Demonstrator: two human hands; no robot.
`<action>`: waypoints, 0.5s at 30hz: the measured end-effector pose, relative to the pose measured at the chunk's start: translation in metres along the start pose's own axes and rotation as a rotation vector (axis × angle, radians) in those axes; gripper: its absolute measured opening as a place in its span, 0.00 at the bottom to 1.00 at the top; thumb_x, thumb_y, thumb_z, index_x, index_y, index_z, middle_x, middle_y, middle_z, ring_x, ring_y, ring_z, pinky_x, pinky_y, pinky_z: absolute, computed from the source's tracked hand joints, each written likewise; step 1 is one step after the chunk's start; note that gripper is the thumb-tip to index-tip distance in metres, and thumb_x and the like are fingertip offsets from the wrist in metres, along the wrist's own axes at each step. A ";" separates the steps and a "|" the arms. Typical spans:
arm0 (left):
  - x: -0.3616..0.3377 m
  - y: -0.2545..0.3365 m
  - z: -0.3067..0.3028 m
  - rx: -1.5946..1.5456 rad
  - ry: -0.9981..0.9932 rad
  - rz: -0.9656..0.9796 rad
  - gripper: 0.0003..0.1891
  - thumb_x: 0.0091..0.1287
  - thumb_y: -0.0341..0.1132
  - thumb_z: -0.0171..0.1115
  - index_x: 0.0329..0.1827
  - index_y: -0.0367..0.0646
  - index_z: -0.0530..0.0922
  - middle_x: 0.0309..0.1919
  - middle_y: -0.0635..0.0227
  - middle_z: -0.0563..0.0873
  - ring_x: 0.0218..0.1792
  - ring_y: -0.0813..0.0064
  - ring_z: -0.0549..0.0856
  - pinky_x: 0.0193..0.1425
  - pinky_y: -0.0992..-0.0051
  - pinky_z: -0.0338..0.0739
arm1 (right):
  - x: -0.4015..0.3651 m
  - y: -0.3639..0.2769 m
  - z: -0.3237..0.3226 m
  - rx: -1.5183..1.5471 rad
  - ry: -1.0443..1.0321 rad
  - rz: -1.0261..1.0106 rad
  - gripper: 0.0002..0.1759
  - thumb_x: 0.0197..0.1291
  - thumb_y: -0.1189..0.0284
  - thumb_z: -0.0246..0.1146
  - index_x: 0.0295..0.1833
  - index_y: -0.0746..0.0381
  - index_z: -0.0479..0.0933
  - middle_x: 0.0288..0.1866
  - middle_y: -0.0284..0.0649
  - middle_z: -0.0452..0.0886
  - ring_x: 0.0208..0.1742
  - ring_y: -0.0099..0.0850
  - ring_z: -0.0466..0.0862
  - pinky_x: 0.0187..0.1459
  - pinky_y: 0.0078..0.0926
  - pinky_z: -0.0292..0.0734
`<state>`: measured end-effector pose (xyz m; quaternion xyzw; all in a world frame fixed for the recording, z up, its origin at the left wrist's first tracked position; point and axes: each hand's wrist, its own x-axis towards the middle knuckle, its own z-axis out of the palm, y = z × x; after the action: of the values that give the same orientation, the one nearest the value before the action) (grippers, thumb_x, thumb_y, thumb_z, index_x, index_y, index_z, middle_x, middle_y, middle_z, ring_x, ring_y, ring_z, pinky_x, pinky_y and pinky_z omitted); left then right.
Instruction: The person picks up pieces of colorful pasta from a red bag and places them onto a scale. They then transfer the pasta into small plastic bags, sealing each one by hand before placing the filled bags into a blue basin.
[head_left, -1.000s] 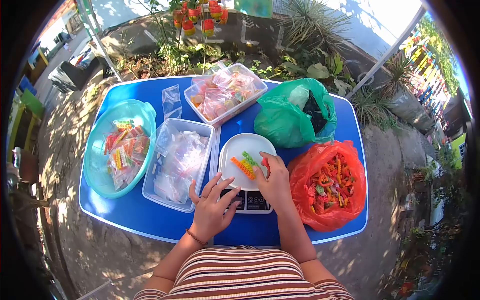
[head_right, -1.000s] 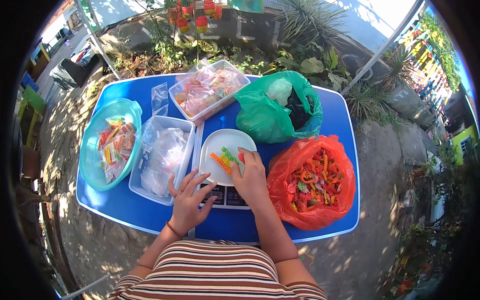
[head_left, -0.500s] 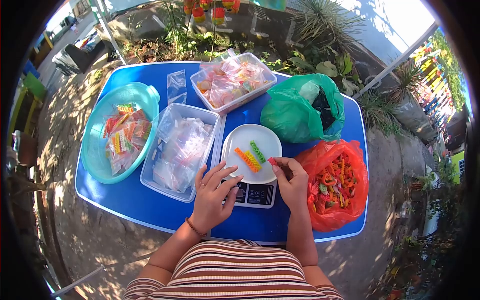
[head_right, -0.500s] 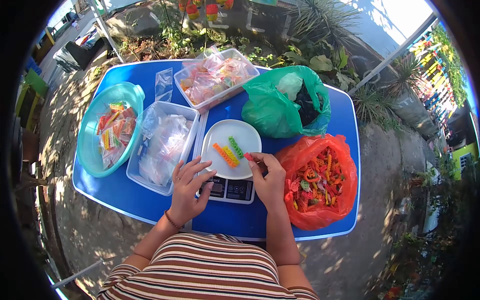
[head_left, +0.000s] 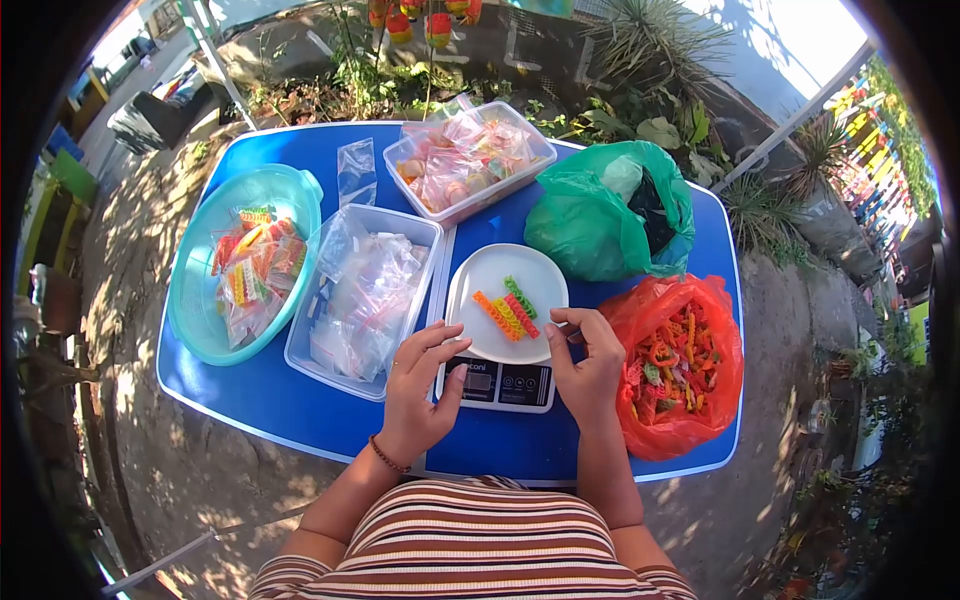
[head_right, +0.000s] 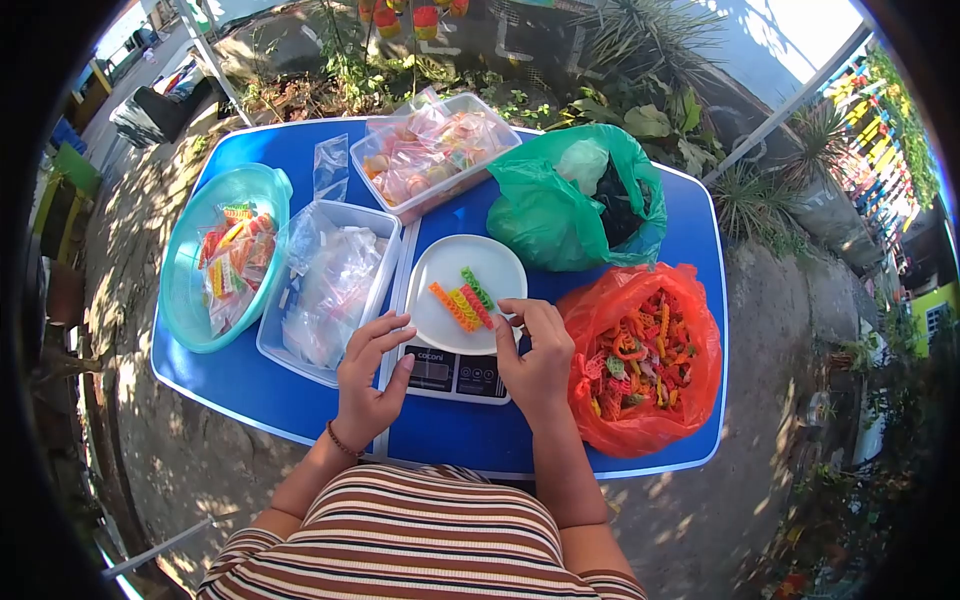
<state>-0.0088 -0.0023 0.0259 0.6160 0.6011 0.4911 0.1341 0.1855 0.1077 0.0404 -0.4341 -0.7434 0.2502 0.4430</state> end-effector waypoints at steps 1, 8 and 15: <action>0.000 -0.001 0.000 -0.009 0.000 -0.003 0.17 0.66 0.22 0.67 0.58 0.40 0.85 0.63 0.56 0.85 0.68 0.53 0.82 0.72 0.60 0.75 | -0.005 -0.001 -0.003 0.006 -0.020 0.002 0.08 0.59 0.82 0.71 0.45 0.67 0.84 0.40 0.43 0.86 0.37 0.36 0.86 0.39 0.31 0.81; 0.001 -0.001 0.001 -0.047 -0.021 -0.032 0.15 0.66 0.23 0.68 0.56 0.40 0.86 0.59 0.57 0.87 0.60 0.57 0.86 0.66 0.63 0.79 | -0.042 0.001 -0.013 0.049 -0.228 -0.033 0.06 0.58 0.83 0.72 0.41 0.66 0.84 0.37 0.43 0.86 0.38 0.38 0.86 0.40 0.32 0.81; 0.002 -0.003 0.001 -0.032 -0.025 -0.029 0.15 0.66 0.22 0.68 0.56 0.39 0.86 0.58 0.56 0.88 0.58 0.57 0.88 0.64 0.65 0.80 | -0.054 0.002 -0.020 0.116 -0.475 -0.015 0.06 0.57 0.80 0.74 0.39 0.65 0.84 0.36 0.43 0.86 0.38 0.39 0.87 0.41 0.34 0.82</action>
<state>-0.0103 0.0004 0.0238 0.6110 0.6004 0.4909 0.1587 0.2162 0.0612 0.0245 -0.3315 -0.8143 0.3842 0.2818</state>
